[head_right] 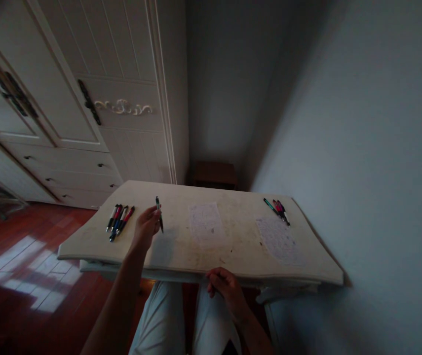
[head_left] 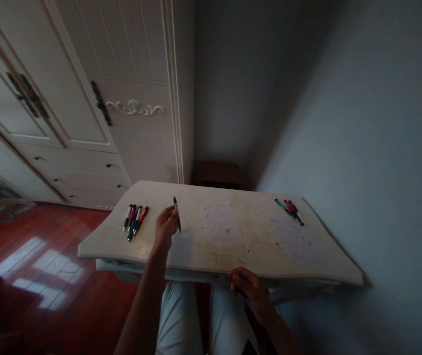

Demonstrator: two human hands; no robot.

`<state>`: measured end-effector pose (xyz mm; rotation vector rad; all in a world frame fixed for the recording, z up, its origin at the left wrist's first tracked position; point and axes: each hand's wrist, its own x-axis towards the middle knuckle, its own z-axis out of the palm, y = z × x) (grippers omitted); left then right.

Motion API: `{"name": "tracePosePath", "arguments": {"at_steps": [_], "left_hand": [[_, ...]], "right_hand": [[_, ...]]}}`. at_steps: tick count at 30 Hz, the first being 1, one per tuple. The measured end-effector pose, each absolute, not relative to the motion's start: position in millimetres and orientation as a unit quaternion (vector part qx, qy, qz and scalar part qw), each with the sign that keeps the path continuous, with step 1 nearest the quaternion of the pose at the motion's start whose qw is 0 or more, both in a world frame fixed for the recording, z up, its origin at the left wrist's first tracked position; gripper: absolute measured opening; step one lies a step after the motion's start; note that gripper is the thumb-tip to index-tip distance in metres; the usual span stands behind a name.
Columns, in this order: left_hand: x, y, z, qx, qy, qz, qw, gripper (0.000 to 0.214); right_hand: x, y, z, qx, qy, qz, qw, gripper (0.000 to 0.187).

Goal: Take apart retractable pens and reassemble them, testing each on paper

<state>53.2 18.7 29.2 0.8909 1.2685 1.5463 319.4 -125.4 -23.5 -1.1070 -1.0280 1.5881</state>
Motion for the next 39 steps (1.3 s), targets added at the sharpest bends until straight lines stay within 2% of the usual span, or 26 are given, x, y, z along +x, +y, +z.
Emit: {"name": "tracePosePath", "arguments": {"at_steps": [4,9,13,16,20,27,32,39], "left_hand": [[94.4,44.0,31.8,0.273,0.367,0.638,0.620,0.041],[141.5,79.5,28.5,0.217,0.283,0.625,0.694,0.033],[166.9,102.2,25.3,0.190,0.267,0.632,0.702,0.030],[174.1,110.6,19.4,0.205,0.286,0.614,0.707,0.036],[169.7,111.7,9.8,0.232,0.295,0.596,0.710,0.042],[146.9,111.1,3.5,0.330,0.290,0.579,0.687,0.033],[133.6,117.4,-1.7,0.300,0.313,0.591,0.680,0.031],[143.1,121.4,-4.4,0.288,0.287,0.548,0.731,0.032]], "right_hand": [[324.6,-107.2,-7.9,-0.444,-0.424,0.637,0.467,0.036],[330.9,-65.2,17.1,-0.430,-0.434,0.616,0.497,0.035],[336.9,-14.2,24.8,-0.424,-0.422,0.572,0.562,0.034],[341.6,22.1,19.0,-0.453,-0.418,0.512,0.598,0.037],[340.5,53.9,3.1,-0.485,-0.461,0.491,0.557,0.048],[315.7,85.5,-6.5,-0.534,-0.524,0.454,0.484,0.061],[309.2,97.0,-6.0,-0.541,-0.550,0.378,0.511,0.063],[313.4,92.1,-19.2,-0.540,-0.554,0.350,0.528,0.056]]}}
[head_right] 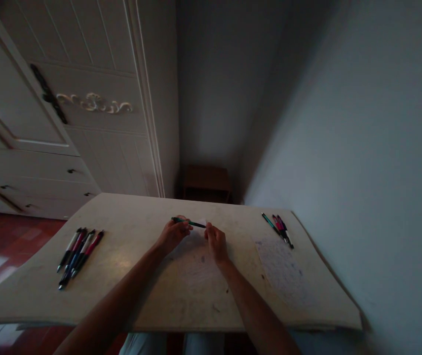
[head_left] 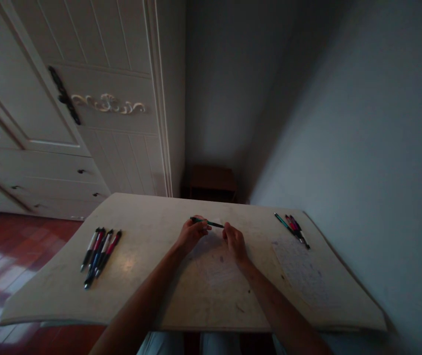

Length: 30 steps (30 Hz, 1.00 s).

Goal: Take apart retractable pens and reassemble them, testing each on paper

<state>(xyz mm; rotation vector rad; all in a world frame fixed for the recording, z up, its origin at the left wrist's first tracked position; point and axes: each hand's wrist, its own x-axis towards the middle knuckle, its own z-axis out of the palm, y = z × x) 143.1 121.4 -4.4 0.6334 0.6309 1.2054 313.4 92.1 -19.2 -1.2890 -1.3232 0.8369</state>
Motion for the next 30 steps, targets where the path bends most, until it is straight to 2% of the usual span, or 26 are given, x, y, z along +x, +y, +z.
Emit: {"name": "tracePosePath", "arguments": {"at_steps": [5,11,18,30], "left_hand": [[139.8,118.8,-4.0,0.336,0.257,0.509,0.749,0.029],[139.9,119.5,-4.1,0.353,0.260,0.501,0.746,0.031],[136.0,121.6,-2.9,0.383,0.303,0.523,0.699,0.042],[130.7,121.9,-2.8,0.482,0.402,0.522,0.578,0.039]], "right_hand": [[318.7,92.3,-22.3,-0.523,-0.556,0.339,0.550,0.051],[324.1,92.3,-17.8,-0.527,-0.593,0.298,0.531,0.049],[324.6,93.9,-19.0,-0.541,-0.589,0.287,0.527,0.050],[320.8,88.7,-17.7,-0.551,-0.606,0.269,0.507,0.049]]}}
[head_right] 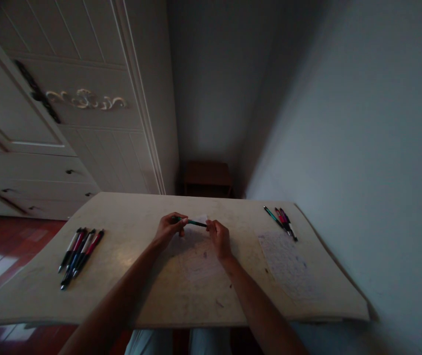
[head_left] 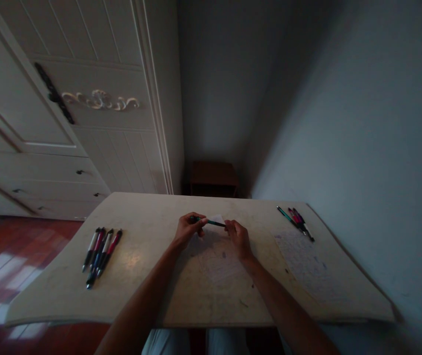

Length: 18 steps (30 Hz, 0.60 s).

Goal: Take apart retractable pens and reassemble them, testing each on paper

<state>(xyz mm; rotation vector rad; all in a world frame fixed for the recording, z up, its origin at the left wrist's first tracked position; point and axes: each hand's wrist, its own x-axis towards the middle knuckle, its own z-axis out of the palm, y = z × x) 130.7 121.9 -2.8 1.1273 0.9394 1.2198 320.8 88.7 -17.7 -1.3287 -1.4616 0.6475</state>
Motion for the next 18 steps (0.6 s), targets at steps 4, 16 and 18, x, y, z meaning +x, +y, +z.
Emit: {"name": "tracePosePath", "arguments": {"at_steps": [4,16,18], "left_hand": [[132.1,119.8,-0.5,0.491,0.418,0.512,0.568,0.040],[132.7,124.1,-8.4,0.486,0.419,0.532,0.552,0.041],[131.9,124.2,-7.8,0.485,0.418,0.539,0.547,0.040]], "right_hand": [[321.6,89.6,-18.8,-0.549,-0.612,0.247,0.513,0.047],[322.3,98.1,-29.8,-0.529,-0.606,0.287,0.520,0.042],[321.4,97.4,-27.8,-0.530,-0.602,0.302,0.515,0.043]]}}
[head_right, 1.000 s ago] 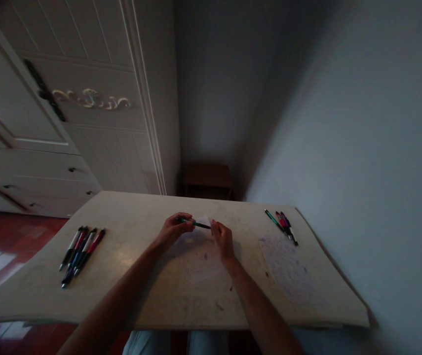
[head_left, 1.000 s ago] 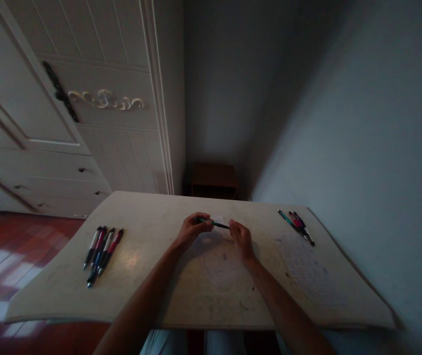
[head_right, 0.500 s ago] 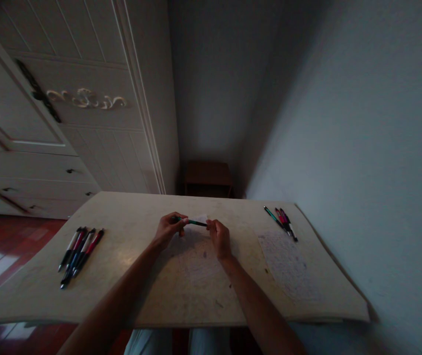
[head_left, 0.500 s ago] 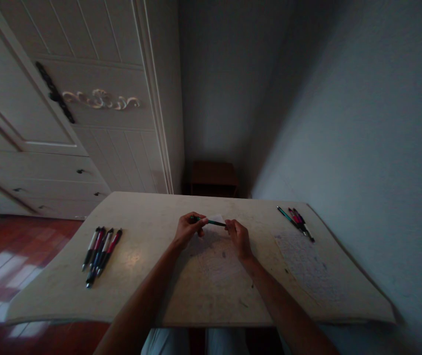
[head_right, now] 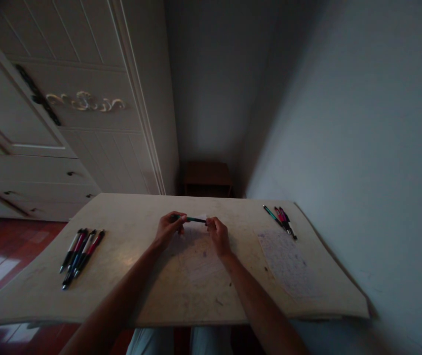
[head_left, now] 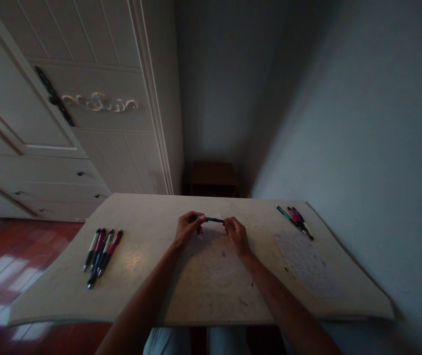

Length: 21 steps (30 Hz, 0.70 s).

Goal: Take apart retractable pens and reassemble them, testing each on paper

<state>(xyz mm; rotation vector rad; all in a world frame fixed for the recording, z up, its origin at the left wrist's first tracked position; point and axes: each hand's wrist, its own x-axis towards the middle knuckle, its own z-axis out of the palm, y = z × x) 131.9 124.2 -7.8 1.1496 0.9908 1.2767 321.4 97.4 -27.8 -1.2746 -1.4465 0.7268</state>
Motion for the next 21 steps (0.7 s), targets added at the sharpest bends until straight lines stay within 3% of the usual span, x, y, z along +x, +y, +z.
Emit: {"name": "tracePosePath", "arguments": {"at_steps": [8,15,21], "left_hand": [[131.4,121.7,-5.7,0.488,0.404,0.525,0.568,0.041],[131.4,115.8,0.1,0.538,0.514,0.474,0.472,0.050],[132.2,109.3,4.5,0.521,0.544,0.468,0.462,0.059]], "right_hand": [[319.4,91.2,-18.0,-0.530,-0.592,0.319,0.516,0.052],[319.2,89.0,-15.9,-0.518,-0.589,0.334,0.523,0.050],[319.1,84.5,-14.4,-0.495,-0.591,0.369,0.519,0.048]]}}
